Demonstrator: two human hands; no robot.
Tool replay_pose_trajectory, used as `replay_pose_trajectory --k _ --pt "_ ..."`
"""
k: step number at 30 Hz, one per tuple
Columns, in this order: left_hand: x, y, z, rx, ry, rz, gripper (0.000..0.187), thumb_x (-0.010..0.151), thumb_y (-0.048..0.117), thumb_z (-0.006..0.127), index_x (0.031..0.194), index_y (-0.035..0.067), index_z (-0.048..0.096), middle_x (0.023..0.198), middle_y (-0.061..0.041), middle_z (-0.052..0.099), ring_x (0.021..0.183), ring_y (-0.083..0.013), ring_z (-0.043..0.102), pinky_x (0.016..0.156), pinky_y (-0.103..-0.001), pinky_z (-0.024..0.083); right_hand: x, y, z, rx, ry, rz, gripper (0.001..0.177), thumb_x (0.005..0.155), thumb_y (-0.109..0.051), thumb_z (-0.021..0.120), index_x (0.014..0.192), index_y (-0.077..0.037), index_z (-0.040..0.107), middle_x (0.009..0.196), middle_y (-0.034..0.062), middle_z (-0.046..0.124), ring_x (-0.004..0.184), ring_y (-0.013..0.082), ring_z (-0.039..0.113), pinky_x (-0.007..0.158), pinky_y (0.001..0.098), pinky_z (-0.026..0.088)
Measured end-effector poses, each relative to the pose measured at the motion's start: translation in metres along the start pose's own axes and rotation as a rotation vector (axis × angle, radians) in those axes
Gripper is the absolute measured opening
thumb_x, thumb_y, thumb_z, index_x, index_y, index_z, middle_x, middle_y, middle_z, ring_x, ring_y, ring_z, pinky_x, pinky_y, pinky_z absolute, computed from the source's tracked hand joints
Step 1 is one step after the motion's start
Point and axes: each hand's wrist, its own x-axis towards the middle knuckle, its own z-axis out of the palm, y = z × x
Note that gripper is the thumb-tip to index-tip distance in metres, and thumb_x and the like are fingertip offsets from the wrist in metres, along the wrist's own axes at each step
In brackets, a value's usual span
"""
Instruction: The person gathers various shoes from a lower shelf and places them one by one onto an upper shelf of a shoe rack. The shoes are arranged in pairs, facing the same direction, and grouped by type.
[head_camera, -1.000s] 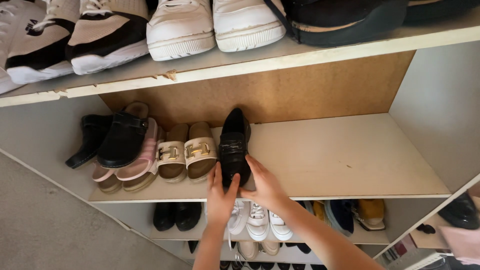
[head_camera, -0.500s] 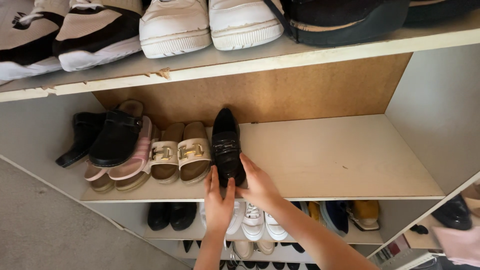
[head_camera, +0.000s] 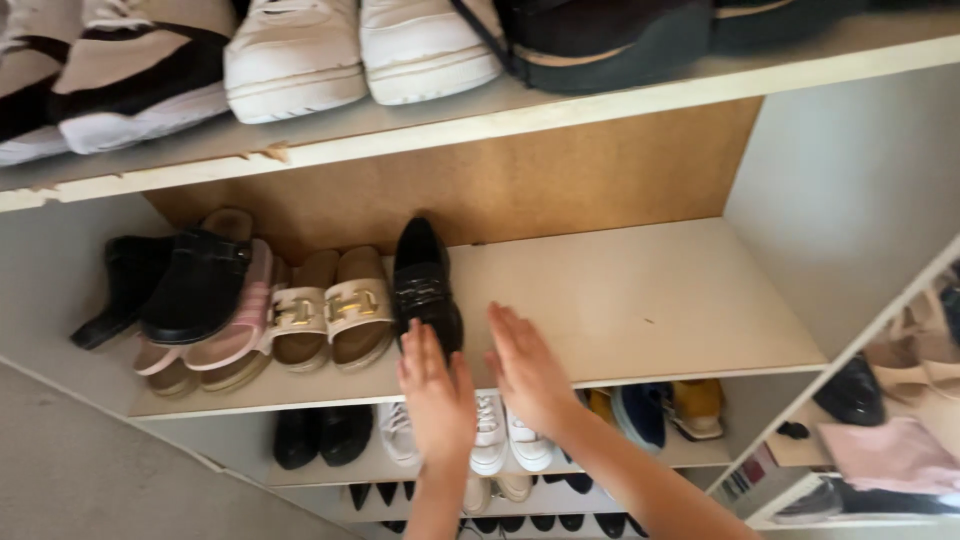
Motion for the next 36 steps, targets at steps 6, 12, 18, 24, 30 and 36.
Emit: replay_pose_trajectory --k 6,12,18,24,30,36 --pt "-0.031 0.081 0.044 0.077 -0.113 0.271 0.065 0.101 0.020 0.049 0.158 -0.004 0.029 0.166 -0.017 0.034 0.154 -0.0381 0.029 0.125 -0.053 0.022 -0.055 0.022 -0.086 -0.176 -0.004 0.247 0.056 0.108 -0.025 0.027 0.159 -0.004 0.029 0.167 0.0130 0.031 0.156 0.0282 0.023 0.126 0.0466 0.012" --pt "-0.051 0.178 0.064 -0.205 -0.227 0.282 0.059 0.102 0.021 0.049 0.156 0.000 0.035 0.165 -0.018 0.036 0.152 -0.0355 0.034 0.123 -0.055 0.020 -0.123 0.056 -0.156 -0.273 0.179 0.357 0.057 0.105 -0.021 0.035 0.160 -0.007 0.030 0.167 0.0099 0.034 0.156 0.0291 0.027 0.125 0.0492 0.014" --pt "-0.069 0.266 0.077 -0.380 -0.326 0.354 0.053 0.102 0.016 0.048 0.150 -0.004 0.042 0.162 -0.023 0.039 0.149 -0.0398 0.036 0.120 -0.058 0.022 -0.179 0.066 -0.228 -0.341 0.418 0.316 0.056 0.104 -0.017 0.044 0.156 0.002 0.035 0.165 0.0220 0.036 0.155 0.0372 0.032 0.124 0.0543 0.023" --pt "-0.089 0.308 0.131 -0.333 -0.396 0.405 0.055 0.106 0.024 0.042 0.154 -0.003 0.038 0.166 -0.019 0.033 0.153 -0.0348 0.031 0.124 -0.052 0.018 -0.241 0.126 -0.273 -0.389 0.498 0.343 0.060 0.103 -0.010 0.048 0.157 0.006 0.030 0.166 0.0266 0.032 0.155 0.0439 0.029 0.125 0.0565 0.025" --pt "-0.089 0.325 0.186 -0.228 -0.500 0.353 0.057 0.108 0.029 0.035 0.155 -0.003 0.037 0.165 -0.019 0.032 0.152 -0.0342 0.029 0.124 -0.049 0.017 -0.308 0.229 -0.291 -0.299 0.436 0.665 0.065 0.098 -0.011 0.048 0.159 0.002 0.028 0.165 0.0230 0.033 0.154 0.0414 0.027 0.120 0.0558 0.028" --pt "-0.100 0.328 0.210 -0.043 -0.496 0.281 0.060 0.107 0.037 0.036 0.154 0.000 0.040 0.159 -0.018 0.043 0.150 -0.0329 0.037 0.125 -0.052 0.013 -0.359 0.345 -0.262 -0.415 0.343 0.706 0.077 0.086 -0.009 0.069 0.157 0.001 0.041 0.149 0.0327 0.049 0.135 0.0531 0.049 0.112 0.0591 0.040"
